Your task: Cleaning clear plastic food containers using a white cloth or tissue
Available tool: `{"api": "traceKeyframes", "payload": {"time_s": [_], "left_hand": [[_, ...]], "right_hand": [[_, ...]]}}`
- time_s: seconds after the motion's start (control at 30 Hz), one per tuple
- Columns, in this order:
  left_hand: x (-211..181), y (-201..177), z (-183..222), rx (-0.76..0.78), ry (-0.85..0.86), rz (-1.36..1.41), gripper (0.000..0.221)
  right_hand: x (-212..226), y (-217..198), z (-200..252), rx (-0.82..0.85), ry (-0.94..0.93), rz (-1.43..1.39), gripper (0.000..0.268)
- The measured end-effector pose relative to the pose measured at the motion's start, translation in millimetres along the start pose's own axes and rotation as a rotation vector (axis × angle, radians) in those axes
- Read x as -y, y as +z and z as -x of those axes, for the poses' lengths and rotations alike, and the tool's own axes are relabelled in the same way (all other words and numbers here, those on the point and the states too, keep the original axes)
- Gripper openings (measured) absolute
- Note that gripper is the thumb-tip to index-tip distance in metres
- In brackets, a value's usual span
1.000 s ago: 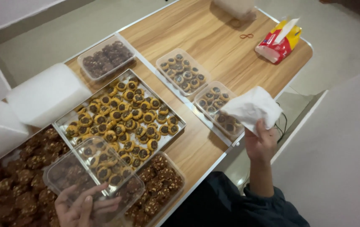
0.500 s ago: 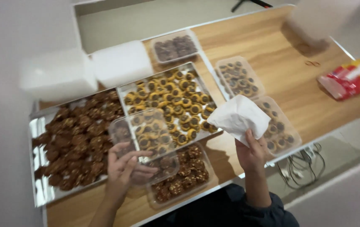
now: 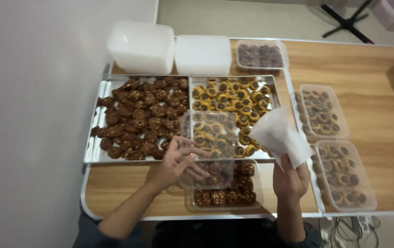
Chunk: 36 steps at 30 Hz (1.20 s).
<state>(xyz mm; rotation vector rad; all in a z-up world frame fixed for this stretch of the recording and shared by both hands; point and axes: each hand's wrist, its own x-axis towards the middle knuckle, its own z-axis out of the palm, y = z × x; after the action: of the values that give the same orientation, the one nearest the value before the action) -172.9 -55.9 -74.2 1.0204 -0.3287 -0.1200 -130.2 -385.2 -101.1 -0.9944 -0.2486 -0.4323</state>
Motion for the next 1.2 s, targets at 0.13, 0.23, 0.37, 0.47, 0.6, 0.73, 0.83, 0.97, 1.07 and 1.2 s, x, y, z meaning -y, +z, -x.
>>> {"api": "traceKeyframes", "payload": {"time_s": [0.13, 0.23, 0.37, 0.47, 0.6, 0.73, 0.83, 0.97, 1.07, 1.2], "left_hand": [[-16.9, 7.7, -1.3, 0.025, -0.057, 0.007, 0.03], [-27.0, 13.5, 0.3, -0.008, -0.167, -0.053, 0.025], [-0.8, -7.2, 6.8, -0.092, -0.145, -0.344, 0.052], [3.6, 0.0, 4.4, -0.169, -0.017, -0.23, 0.077], [20.0, -18.5, 3.8, -0.155, 0.052, -0.362, 0.094], [3.6, -3.8, 3.8, -0.11, -0.01, -0.356, 0.079], [-3.2, 2.6, 6.5, -0.08, -0.102, -0.334, 0.084], [-11.7, 3.4, 6.2, -0.043, -0.037, -0.305, 0.09], [-19.2, 3.1, 5.9, -0.053, 0.041, -0.294, 0.086], [-21.6, 1.7, 4.1, -0.063, 0.116, -0.277, 0.085]], "right_hand": [[-31.7, -25.1, 15.7, 0.295, -0.655, 1.101, 0.007], [1.9, 78.4, 2.6, 0.693, -0.399, 0.887, 0.027], [9.9, 134.9, 24.8, 1.148, -0.666, 1.017, 0.076], [20.6, 151.4, 29.7, 1.283, -0.727, 1.055, 0.059], [42.7, 164.5, 33.2, 1.245, -0.69, 1.084, 0.074], [29.7, 156.4, 34.9, 1.071, -0.662, 1.197, 0.073], [10.2, 156.7, 36.2, 0.96, -0.646, 1.439, 0.078], [-12.5, 161.6, 45.0, 0.988, -0.516, 1.607, 0.085], [-14.5, 158.1, 61.6, 1.093, -0.576, 1.621, 0.088], [-8.9, 145.4, 68.1, 1.044, -0.674, 1.615, 0.087]]}}
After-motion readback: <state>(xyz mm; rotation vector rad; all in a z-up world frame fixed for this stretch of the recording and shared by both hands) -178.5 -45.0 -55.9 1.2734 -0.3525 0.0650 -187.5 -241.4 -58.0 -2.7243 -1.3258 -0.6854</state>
